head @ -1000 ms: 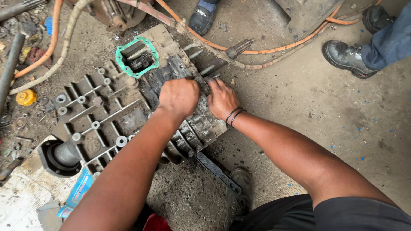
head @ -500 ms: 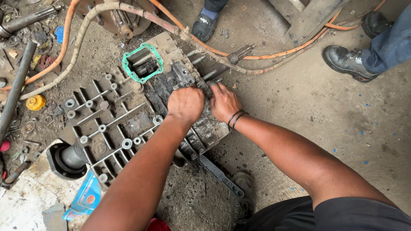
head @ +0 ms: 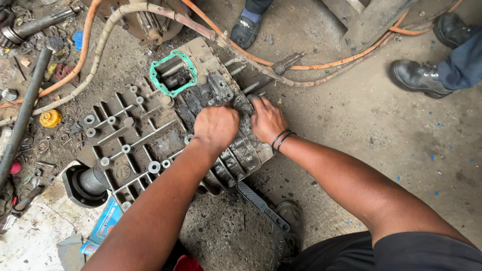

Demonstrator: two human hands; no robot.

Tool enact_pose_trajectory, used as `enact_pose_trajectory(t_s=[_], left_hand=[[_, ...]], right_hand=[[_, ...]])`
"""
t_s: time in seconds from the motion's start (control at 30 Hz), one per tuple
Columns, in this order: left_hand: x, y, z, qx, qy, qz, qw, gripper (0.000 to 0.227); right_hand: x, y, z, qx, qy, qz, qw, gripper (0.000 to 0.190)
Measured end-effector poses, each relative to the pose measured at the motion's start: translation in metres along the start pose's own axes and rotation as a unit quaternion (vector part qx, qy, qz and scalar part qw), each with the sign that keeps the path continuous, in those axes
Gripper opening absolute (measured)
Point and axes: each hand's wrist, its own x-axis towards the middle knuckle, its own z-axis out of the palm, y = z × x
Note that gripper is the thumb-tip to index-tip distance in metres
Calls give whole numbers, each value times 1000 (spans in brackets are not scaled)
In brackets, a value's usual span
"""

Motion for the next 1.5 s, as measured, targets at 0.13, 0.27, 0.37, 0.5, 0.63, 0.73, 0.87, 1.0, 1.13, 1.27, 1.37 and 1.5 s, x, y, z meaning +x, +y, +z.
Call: enact_pose_trajectory(t_s=[0.13,0.27,0.37,0.5,0.63,0.73,0.87,1.0,1.13,1.27,1.37,1.5], left_hand=[[12,8,-4,-5,-47,-27,999,26],[9,11,-6,5,-47,-22,999,28],[0,8,1,-5,-8,-11,1000,26],[12,11,3,-23,-1,-45,999,27],[17,7,-6,-7,-14,-16,1000,24],[-5,2,-1,7,-31,-9,999,26],[4,10,8,0,-72,-38,997,25],[19,21,5,-28,-7,-33,999,28],[7,17,-3,-12,-51,-20,998,24],[5,10,2,-19,-42,-43,998,24],[19,16,16,-34,24,-43,998,23],[15,8,21,-70,52,-84,993,19]], right_hand=[[-2,0,0,5,20,-7,1000,48],[0,-3,-2,11,-8,10,1000,48],[-4,-1,0,8,15,-6,1000,47],[-6,5,8,-4,6,5,1000,42],[-2,6,4,4,-4,-4,1000,48],[-2,1,3,-4,-6,3,1000,48],[0,2,5,6,-23,27,999,49],[-1,2,3,5,-23,21,1000,53],[-2,4,5,17,19,-16,1000,54],[-2,4,3,-1,-9,8,1000,49],[-1,2,1,13,-2,6,1000,51],[-3,4,5,17,1,-1,1000,50]])
